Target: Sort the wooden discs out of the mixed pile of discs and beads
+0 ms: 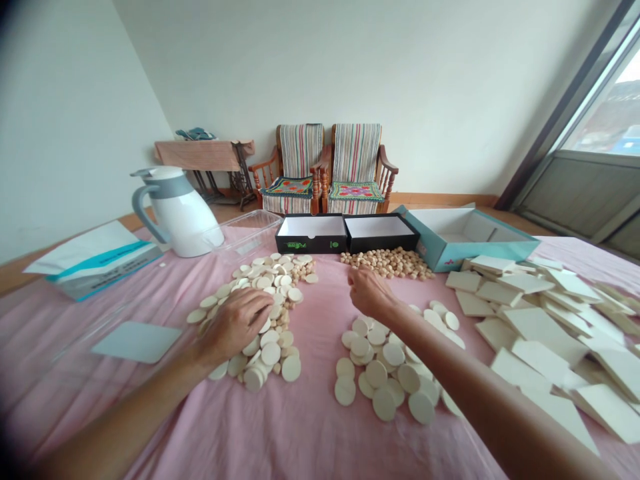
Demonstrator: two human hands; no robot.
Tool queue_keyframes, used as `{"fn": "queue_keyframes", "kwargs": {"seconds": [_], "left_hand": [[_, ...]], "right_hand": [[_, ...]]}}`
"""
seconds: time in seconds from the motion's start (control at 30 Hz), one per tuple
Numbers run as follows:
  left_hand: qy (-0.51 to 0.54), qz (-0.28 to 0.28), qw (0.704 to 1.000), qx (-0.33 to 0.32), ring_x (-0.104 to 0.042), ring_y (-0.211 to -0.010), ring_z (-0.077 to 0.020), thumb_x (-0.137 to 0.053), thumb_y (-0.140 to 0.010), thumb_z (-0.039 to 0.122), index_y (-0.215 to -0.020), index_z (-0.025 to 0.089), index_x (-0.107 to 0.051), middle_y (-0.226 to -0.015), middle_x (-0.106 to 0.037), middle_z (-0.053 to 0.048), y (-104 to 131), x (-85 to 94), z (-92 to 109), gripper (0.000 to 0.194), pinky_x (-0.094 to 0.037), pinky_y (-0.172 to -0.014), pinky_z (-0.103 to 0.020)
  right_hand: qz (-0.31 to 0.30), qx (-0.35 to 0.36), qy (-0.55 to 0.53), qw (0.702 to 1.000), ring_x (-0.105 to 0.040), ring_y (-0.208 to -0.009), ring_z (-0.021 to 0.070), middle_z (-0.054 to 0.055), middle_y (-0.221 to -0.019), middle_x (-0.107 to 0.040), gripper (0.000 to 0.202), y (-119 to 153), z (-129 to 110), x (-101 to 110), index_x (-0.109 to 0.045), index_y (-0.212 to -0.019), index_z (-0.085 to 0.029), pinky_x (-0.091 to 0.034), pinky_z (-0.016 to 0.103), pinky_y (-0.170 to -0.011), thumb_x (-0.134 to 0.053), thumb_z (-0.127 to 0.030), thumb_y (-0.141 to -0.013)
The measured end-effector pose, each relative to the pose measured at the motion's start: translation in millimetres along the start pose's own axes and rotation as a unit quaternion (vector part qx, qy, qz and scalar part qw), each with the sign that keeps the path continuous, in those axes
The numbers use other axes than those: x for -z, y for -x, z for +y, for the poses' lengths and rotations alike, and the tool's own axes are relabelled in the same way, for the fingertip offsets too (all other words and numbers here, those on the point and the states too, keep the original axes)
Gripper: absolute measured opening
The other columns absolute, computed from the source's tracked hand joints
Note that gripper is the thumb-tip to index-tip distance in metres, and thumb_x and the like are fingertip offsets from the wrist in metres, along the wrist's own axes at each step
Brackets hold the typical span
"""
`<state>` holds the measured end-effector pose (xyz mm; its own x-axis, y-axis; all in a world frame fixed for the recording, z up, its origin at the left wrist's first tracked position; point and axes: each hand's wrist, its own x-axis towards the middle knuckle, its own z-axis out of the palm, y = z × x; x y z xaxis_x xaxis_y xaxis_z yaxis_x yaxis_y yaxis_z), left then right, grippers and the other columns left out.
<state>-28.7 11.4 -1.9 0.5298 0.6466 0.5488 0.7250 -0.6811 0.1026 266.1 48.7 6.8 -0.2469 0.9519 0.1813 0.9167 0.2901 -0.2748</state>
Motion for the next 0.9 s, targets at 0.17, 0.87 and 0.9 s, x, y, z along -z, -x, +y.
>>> {"fn": "queue_keyframes", "kwargs": {"seconds": [0.17,0.87,0.9], "left_hand": [[-0.001,0.005,1.000,-0.002,-0.059,-0.089,-0.0180,-0.048,-0.090,0.016,-0.089,0.018,-0.061,-0.091,-0.066,-0.005,0,0.1,1,0.014,-0.045,-0.085,-0.036],[0.031,0.050,0.998,-0.010,-0.062,-0.091,-0.0184,-0.048,-0.089,0.018,-0.091,0.018,-0.064,-0.092,-0.069,-0.006,-4,7.9,6,0.016,-0.048,-0.085,-0.036],[0.041,0.055,0.998,-0.013,-0.062,-0.091,-0.0182,-0.048,-0.090,0.018,-0.092,0.018,-0.064,-0.092,-0.069,-0.006,-5,9.6,8,0.016,-0.048,-0.085,-0.036]], "right_hand": [[-0.020,-0.017,0.003,1.000,-0.053,-0.072,0.0132,0.003,-0.074,-0.062,0.019,4,19,-8,-0.060,-0.069,-0.016,-0.034,0.021,-0.063,-0.046,-0.004,-0.067],[0.095,0.023,-0.107,0.989,-0.057,-0.063,0.0121,0.003,-0.078,-0.064,0.017,55,-18,29,-0.062,-0.089,-0.018,-0.042,0.022,-0.061,-0.046,-0.018,-0.083],[0.082,0.041,-0.123,0.988,-0.057,-0.064,0.0120,0.003,-0.080,-0.064,0.018,67,-29,26,-0.062,-0.092,-0.018,-0.042,0.023,-0.061,-0.045,-0.018,-0.084]]}}
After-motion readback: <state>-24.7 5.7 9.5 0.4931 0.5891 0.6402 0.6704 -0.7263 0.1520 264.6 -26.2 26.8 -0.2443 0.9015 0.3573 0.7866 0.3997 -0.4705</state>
